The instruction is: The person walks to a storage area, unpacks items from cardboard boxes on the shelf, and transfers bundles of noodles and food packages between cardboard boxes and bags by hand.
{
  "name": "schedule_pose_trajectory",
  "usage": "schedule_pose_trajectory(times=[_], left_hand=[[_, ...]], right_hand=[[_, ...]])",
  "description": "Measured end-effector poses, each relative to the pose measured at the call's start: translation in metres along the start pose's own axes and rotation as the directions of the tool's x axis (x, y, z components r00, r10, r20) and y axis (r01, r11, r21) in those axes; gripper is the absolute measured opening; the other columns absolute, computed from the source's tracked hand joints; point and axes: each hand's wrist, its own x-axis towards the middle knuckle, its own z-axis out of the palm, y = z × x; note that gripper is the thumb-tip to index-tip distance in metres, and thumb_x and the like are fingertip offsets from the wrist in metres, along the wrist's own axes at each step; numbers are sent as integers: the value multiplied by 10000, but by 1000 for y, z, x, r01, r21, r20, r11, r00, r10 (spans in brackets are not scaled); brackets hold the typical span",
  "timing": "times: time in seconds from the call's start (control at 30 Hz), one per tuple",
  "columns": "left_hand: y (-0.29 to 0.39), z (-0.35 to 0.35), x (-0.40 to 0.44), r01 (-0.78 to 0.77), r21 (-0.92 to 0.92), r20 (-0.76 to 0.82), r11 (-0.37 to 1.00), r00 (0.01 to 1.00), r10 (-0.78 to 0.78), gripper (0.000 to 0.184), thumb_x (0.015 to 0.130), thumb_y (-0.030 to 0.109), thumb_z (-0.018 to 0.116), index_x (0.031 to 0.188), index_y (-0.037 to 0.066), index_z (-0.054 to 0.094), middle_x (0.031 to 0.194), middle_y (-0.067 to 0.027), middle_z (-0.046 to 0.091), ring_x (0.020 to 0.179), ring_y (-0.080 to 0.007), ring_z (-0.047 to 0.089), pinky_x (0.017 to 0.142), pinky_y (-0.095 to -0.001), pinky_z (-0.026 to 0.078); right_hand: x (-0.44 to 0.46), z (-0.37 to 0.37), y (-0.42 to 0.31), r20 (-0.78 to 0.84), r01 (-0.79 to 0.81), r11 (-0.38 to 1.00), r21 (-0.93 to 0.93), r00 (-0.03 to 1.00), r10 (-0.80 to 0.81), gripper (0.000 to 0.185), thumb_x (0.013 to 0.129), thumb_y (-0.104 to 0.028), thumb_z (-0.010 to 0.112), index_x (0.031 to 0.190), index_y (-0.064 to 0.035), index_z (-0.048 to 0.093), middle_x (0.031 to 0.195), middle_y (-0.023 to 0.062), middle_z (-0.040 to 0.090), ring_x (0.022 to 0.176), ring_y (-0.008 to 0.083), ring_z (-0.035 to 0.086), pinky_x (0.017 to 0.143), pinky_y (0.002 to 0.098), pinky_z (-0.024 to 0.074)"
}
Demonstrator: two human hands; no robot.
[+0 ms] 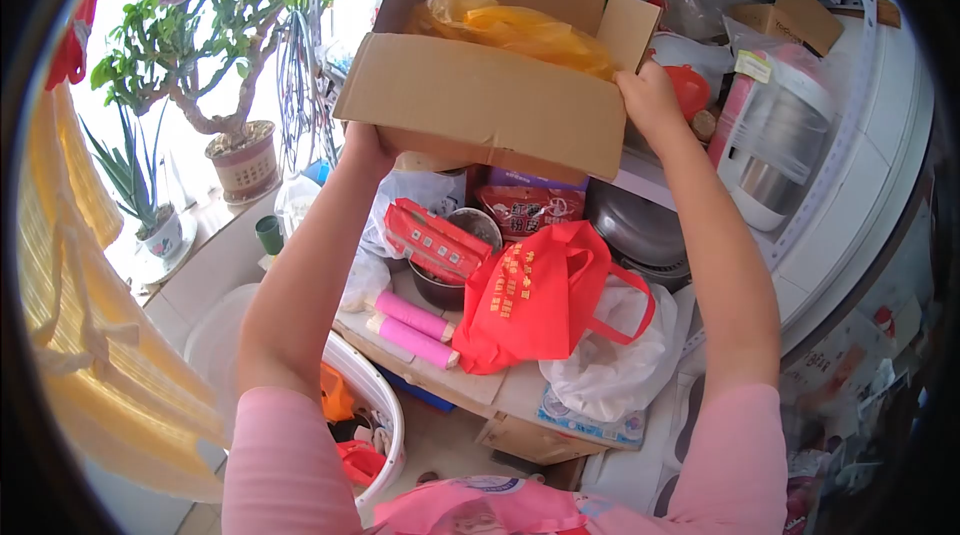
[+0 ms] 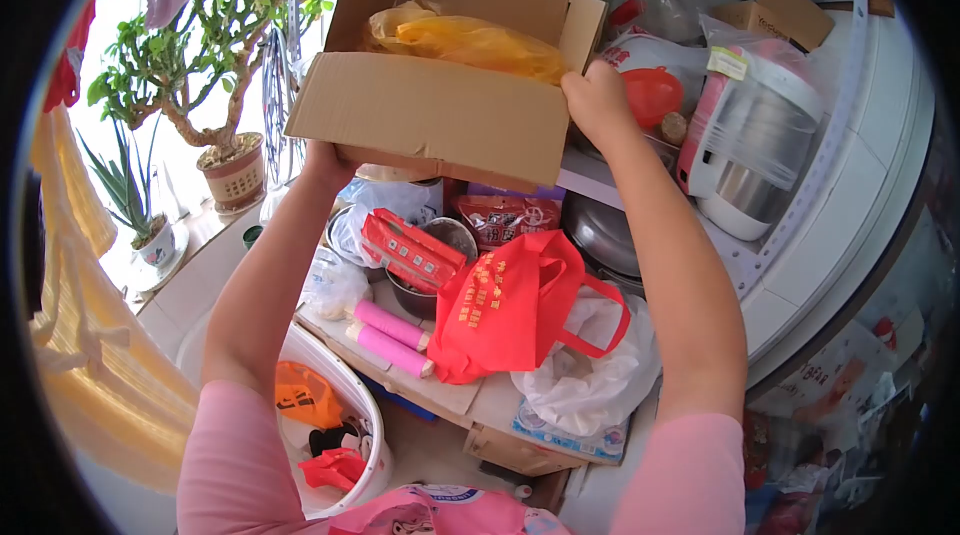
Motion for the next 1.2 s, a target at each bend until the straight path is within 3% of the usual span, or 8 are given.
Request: schedule_pose_trajectory(times=[0.3, 0.33, 0.37, 0.47, 0.5, 0.53, 0.97, 1.2], left_hand=[[-23, -17, 108, 2, 124, -319, 992, 947, 38, 551, 920, 495, 457, 1237, 49, 524, 1156, -102, 609, 939, -270, 631, 646, -435, 534], [-26, -20, 115, -14, 269, -408, 963, 904, 127, 326, 919, 276, 501, 1118, 28, 572, 1032, -95, 635, 883, -249, 622, 687, -404, 530], [-36, -28, 118, -17, 269, -396, 963, 909, 127, 326, 919, 276, 501, 1118, 28, 572, 1032, -95, 635, 883, -249, 622, 687, -404, 530], [-58, -28, 79, -412, 818, 65, 401, 760, 647, 432, 937, 230, 485, 1241, -76, 453, 1165, -244, 537, 1046, -400, 524, 867, -463, 434], [-56, -4, 42, -456, 848, 181, 269, 728, 661, 447, 914, 165, 529, 1262, -94, 421, 1205, -266, 500, 1120, -414, 474, 970, -464, 380], [-74, -12, 41, -521, 841, 254, 145, 617, 745, 566, 862, 143, 619, 1309, -93, 366, 1290, -264, 432, 1221, -411, 381, 1066, -450, 270], [-67, 11, 59, -236, 970, 150, 53, 759, 633, 724, 780, 296, 719, 1329, -51, 399, 1330, -219, 444, 1220, -404, 425, 1008, -468, 362], [-75, -43, 31, -481, 877, 363, 6, 670, 647, 592, 852, 249, 654, 1305, -64, 434, 1244, -222, 492, 1125, -375, 499, 960, -421, 407]], right_hand=[[29, 28, 3, -79, 148, 962, -227, 982, -170, 502, 871, -382, 566, 1103, 62, 580, 1000, 295, 631, 990, 428, 598, 848, 428, 468], [29, 32, 9, -111, 141, 980, -143, 981, -157, 554, 882, -407, 570, 1172, 64, 541, 1019, 275, 637, 995, 391, 611, 853, 408, 468], [23, 34, 10, -141, 133, 989, -60, 980, -140, 611, 893, -431, 574, 1242, 66, 502, 1039, 256, 644, 1000, 354, 623, 858, 389, 468], [-31, 32, 8, 62, -79, 925, 371, 996, 61, 805, 882, -178, 668, 1489, -35, 158, 1455, 203, 359, 1209, 277, 501, 950, 355, 447], [-44, 38, 36, 146, -43, 929, 367, 989, -12, 929, 812, -158, 741, 1496, -43, 123, 1483, 208, 312, 1275, 292, 443, 991, 385, 424], [-64, 38, 10, 192, 12, 1000, 1, 981, -12, 1014, 749, -157, 788, 1493, -26, 111, 1477, 226, 320, 1330, 307, 384, 1028, 388, 388], [-51, 89, 62, 67, 91, 992, -87, 994, -86, 979, 680, -94, 806, 1444, 46, 211, 1356, 282, 445, 1285, 370, 430, 1045, 356, 359], [-105, 100, 48, -109, 162, 983, -82, 979, -171, 746, 736, -87, 781, 1372, 12, 403, 1306, 214, 520, 1213, 306, 513, 1017, 363, 397]])
